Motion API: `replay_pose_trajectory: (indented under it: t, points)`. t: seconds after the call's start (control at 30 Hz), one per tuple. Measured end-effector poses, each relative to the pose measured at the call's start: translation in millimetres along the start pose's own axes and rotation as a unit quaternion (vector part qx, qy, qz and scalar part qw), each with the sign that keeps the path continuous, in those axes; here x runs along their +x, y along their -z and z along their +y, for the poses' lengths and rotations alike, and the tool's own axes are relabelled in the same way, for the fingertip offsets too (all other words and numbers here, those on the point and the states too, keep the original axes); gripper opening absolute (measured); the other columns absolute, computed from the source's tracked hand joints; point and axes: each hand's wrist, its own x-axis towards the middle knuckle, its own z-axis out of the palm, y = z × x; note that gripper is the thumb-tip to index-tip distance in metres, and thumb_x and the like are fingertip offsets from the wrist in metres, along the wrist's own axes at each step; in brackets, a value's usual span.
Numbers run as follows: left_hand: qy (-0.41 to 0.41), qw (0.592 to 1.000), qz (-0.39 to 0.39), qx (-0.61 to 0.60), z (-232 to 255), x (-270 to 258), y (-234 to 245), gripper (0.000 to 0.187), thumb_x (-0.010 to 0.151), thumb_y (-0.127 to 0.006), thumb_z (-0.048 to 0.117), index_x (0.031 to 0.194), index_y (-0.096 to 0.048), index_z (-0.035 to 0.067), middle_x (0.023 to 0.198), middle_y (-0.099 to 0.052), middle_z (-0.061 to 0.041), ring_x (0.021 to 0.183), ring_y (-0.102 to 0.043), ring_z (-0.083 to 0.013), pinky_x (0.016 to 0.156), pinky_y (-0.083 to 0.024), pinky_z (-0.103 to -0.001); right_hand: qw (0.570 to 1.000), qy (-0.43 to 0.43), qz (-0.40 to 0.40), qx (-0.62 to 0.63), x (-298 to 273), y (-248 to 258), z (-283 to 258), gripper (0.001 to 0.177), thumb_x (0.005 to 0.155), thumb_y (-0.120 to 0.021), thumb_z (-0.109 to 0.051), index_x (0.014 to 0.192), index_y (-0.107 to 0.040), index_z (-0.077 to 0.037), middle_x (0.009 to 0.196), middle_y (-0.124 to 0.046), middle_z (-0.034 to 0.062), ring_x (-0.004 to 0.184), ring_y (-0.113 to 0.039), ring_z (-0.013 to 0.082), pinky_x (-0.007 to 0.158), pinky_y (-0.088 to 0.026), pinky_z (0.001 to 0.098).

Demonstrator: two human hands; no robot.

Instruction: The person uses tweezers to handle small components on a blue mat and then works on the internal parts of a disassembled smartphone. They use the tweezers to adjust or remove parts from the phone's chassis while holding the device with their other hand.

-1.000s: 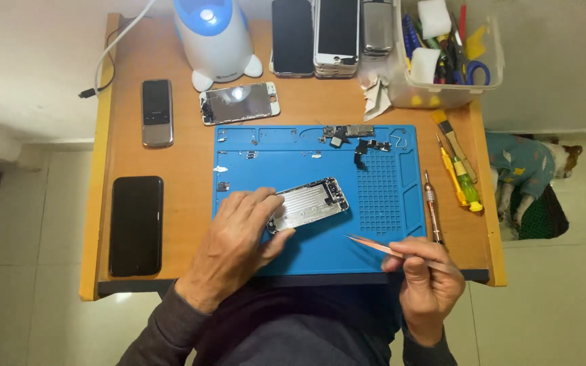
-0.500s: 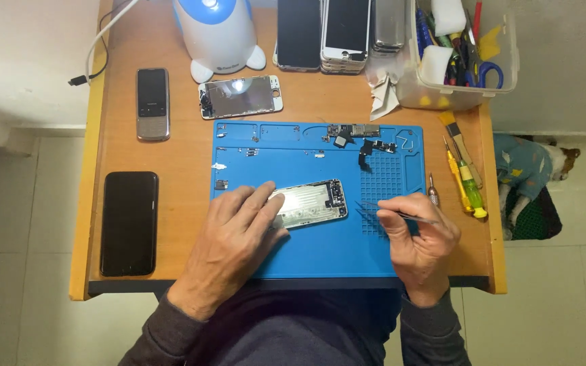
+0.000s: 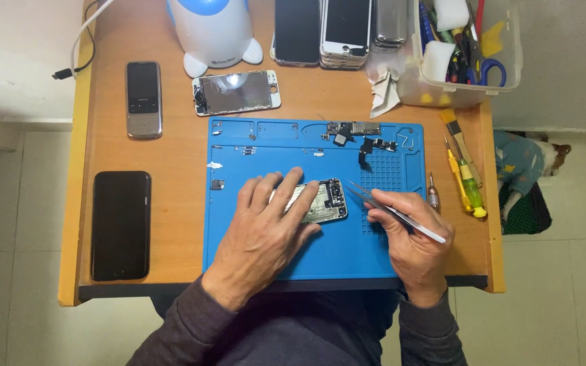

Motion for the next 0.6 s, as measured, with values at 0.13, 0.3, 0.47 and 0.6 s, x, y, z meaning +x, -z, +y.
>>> replay_pose_trajectory:
  t: [0.13, 0.3, 0.47, 0.6]
  points:
    - [-0.006, 1.0, 0.01, -0.007, 0, 2, 4, 0.061, 0.107, -0.081, 0.048, 0.153, -0.066, 0.011, 0.158, -0.064, -0.019, 0.135, -0.062, -0.0397, 0.117, -0.05, -0.058, 0.999, -0.033, 0.012, 0.007, 10, -2, -13, 0.022, 0.106, -0.079, -0.004, 0.126, -0.078, 0.006, 0.113, -0.083, 0.0228, 0.095, -0.086, 0.0279, 0.086, -0.072, 0.0325]
    - [-0.009, 1.0, 0.004, 0.0, -1, 2, 4, 0.06, 0.109, -0.08, 0.049, 0.154, -0.064, 0.012, 0.159, -0.064, -0.019, 0.136, -0.062, -0.0393, 0.116, -0.051, -0.058, 0.999, -0.011, 0.033, -0.027, 14, -13, -13, 0.016, 0.106, -0.082, -0.008, 0.12, -0.081, 0.0, 0.114, -0.081, 0.0172, 0.106, -0.08, 0.0296, 0.097, -0.066, 0.0389]
    - [-0.005, 1.0, 0.001, -0.012, -1, 1, 3, 0.059, 0.11, -0.079, 0.047, 0.154, -0.064, 0.012, 0.16, -0.063, -0.019, 0.138, -0.062, -0.0398, 0.118, -0.05, -0.059, 0.999, 0.014, 0.017, -0.035, 16, -17, -14, 0.013, 0.105, -0.083, -0.008, 0.117, -0.083, -0.003, 0.115, -0.082, 0.0151, 0.108, -0.08, 0.0286, 0.099, -0.067, 0.0392]
    - [-0.006, 1.0, 0.005, -0.015, -1, 2, 3, 0.058, 0.111, -0.078, 0.047, 0.155, -0.064, 0.012, 0.16, -0.063, -0.019, 0.137, -0.062, -0.0397, 0.117, -0.05, -0.059, 1.0, -0.002, 0.01, -0.017, 17, -18, -16, 0.014, 0.104, -0.084, -0.008, 0.117, -0.083, -0.003, 0.116, -0.083, 0.0156, 0.11, -0.081, 0.0285, 0.101, -0.068, 0.0386]
